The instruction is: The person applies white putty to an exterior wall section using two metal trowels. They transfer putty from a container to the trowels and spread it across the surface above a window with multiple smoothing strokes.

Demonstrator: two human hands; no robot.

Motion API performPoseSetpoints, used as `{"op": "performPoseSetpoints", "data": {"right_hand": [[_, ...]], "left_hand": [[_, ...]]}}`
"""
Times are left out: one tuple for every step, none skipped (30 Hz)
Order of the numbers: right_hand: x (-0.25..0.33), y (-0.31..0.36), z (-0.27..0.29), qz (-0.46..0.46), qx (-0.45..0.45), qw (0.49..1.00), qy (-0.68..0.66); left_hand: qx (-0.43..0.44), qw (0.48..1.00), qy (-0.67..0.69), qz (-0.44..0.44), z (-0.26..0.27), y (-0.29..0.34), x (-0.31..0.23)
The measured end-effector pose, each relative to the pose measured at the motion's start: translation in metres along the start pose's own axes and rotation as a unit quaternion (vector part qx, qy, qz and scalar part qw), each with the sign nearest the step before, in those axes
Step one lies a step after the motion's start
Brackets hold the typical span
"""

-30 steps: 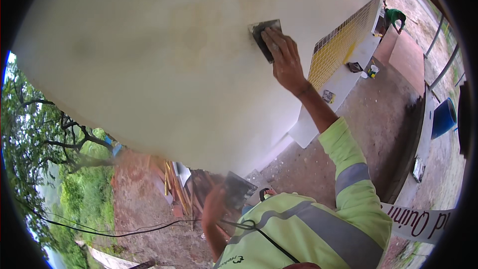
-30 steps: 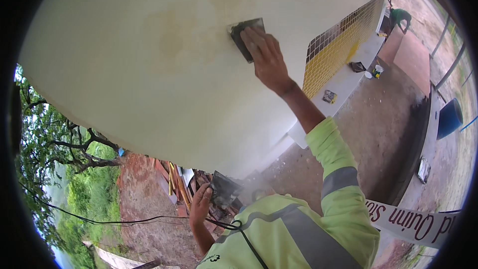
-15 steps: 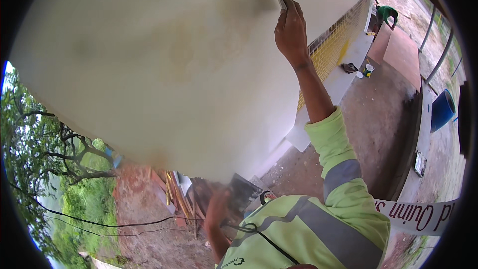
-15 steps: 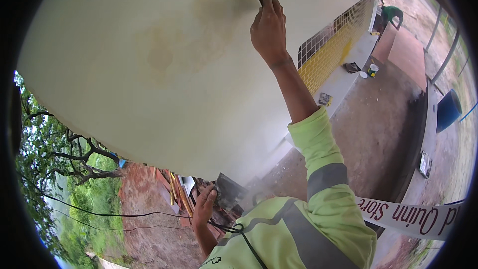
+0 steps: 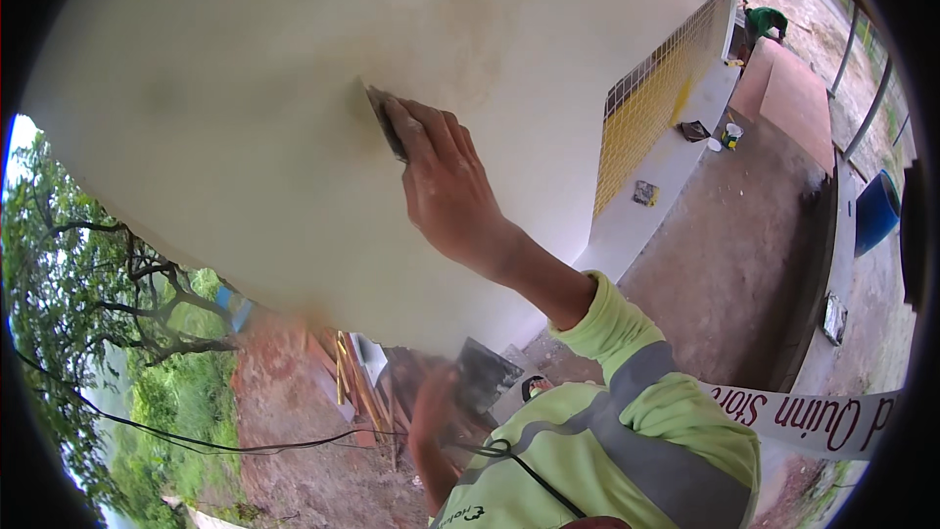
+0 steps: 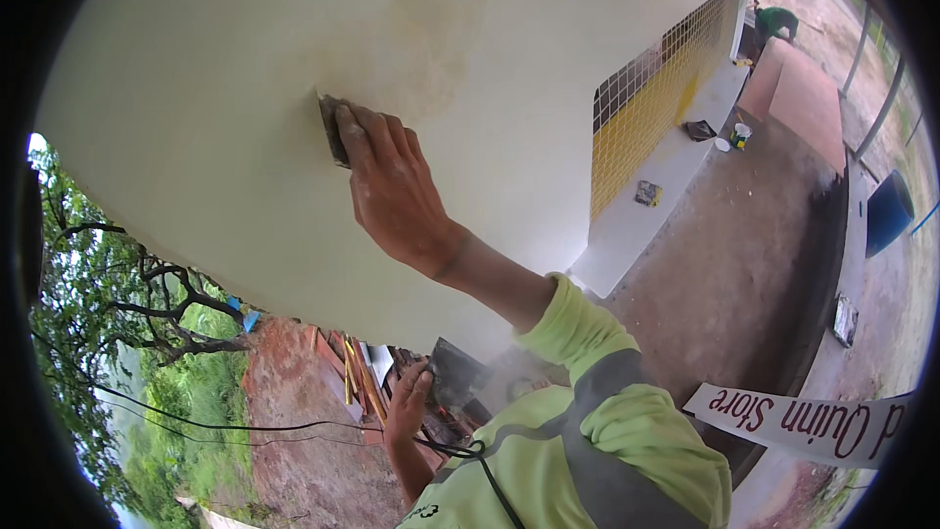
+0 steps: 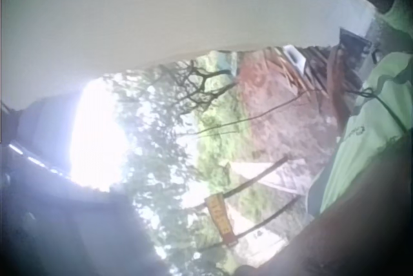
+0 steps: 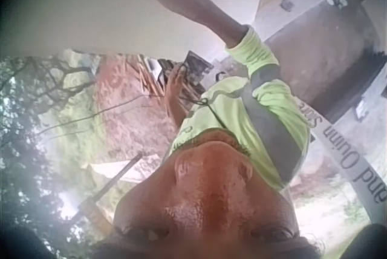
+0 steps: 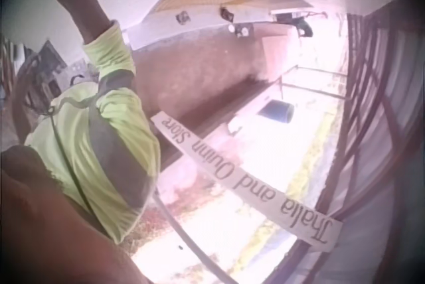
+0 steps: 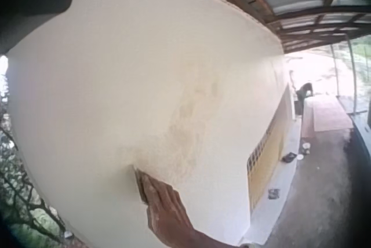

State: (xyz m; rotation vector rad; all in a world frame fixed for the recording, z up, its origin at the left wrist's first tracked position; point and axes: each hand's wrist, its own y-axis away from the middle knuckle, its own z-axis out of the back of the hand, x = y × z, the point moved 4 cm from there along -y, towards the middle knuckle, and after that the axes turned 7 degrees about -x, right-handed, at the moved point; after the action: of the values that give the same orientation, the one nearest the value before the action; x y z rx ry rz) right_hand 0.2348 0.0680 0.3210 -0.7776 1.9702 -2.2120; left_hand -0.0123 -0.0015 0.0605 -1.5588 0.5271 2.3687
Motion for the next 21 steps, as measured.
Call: {"op": "performPoseSetpoints", "data": {"right_hand": [[-0.006, -0.002, 0.013, -0.017, 0.015, 1.0, -0.019], [-0.013, -0.003, 0.024, -0.034, 0.03, 0.998, -0.038], [-0.038, -0.014, 0.033, -0.038, -0.034, 0.999, -0.004], [-0.064, -0.03, 0.046, -0.037, -0.082, 0.996, 0.023], [-0.088, -0.045, 0.054, -0.095, -0.097, 0.99, 0.039], [-0.109, -0.057, 0.059, -0.143, -0.109, 0.982, 0.059], [-0.128, -0.066, 0.06, -0.164, -0.119, 0.976, 0.084], [-0.144, -0.07, 0.055, -0.181, -0.126, 0.971, 0.095], [-0.144, -0.072, 0.048, -0.181, -0.126, 0.971, 0.091], [-0.142, -0.073, 0.041, -0.166, -0.133, 0.973, 0.085], [-0.14, -0.074, 0.034, -0.151, -0.141, 0.975, 0.079], [-0.116, -0.074, 0.025, -0.144, -0.135, 0.979, 0.055], [-0.098, -0.071, 0.018, -0.105, -0.131, 0.985, 0.049], [-0.078, -0.066, 0.008, -0.094, -0.126, 0.987, 0.034], [-0.058, -0.06, -0.001, -0.057, -0.119, 0.991, 0.035], [-0.031, -0.054, -0.004, -0.049, -0.101, 0.993, 0.024], [-0.017, -0.045, -0.007, -0.004, -0.101, 0.994, 0.03], [-0.006, -0.036, -0.008, 0.012, -0.078, 0.997, 0.022], [0.003, -0.027, -0.009, 0.019, -0.052, 0.998, 0.014], [0.007, -0.017, -0.006, 0.023, -0.023, 0.999, -0.015], [0.009, -0.01, -0.005, 0.027, 0.005, 0.999, -0.045]], "left_hand": [[-0.022, 1.0, -0.01, -0.017, 0.004, 0.005, 0.006], [-0.046, 0.998, -0.02, -0.033, 0.008, 0.008, 0.01], [-0.047, 0.998, -0.019, -0.037, 0.007, 0.008, 0.008], [-0.035, 0.999, -0.011, -0.022, 0.007, 0.011, 0.006], [-0.026, 1.0, -0.005, -0.004, 0.009, 0.016, 0.007], [-0.025, 1.0, -0.006, -0.003, 0.01, 0.021, 0.009], [-0.03, 1.0, 0.002, -0.001, 0.01, 0.022, 0.013], [-0.037, 0.999, 0.01, 0.002, 0.012, 0.024, 0.016], [-0.041, 0.999, 0.009, 0.001, 0.012, 0.025, 0.018], [-0.048, 0.999, 0.017, -0.011, 0.012, 0.027, 0.019], [-0.054, 0.998, 0.024, -0.023, 0.011, 0.027, 0.02], [-0.051, 0.998, 0.007, -0.047, 0.014, 0.027, 0.022], [-0.053, 0.997, 0.007, -0.047, 0.014, 0.029, 0.019], [-0.042, 0.998, 0.025, -0.035, 0.012, 0.029, 0.013], [-0.033, 0.998, 0.042, -0.022, 0.01, 0.03, 0.01], [-0.033, 0.998, 0.043, -0.022, 0.01, 0.03, 0.01], [-0.031, 0.999, 0.031, -0.026, 0.009, 0.029, 0.008], [-0.028, 0.999, 0.02, -0.029, 0.006, 0.027, 0.008], [-0.025, 0.999, 0.021, -0.03, 0.004, 0.026, 0.01], [-0.023, 0.999, 0.021, -0.035, 0.002, 0.025, 0.012], [-0.023, 0.999, 0.02, -0.04, 0.003, 0.023, 0.014]]}}
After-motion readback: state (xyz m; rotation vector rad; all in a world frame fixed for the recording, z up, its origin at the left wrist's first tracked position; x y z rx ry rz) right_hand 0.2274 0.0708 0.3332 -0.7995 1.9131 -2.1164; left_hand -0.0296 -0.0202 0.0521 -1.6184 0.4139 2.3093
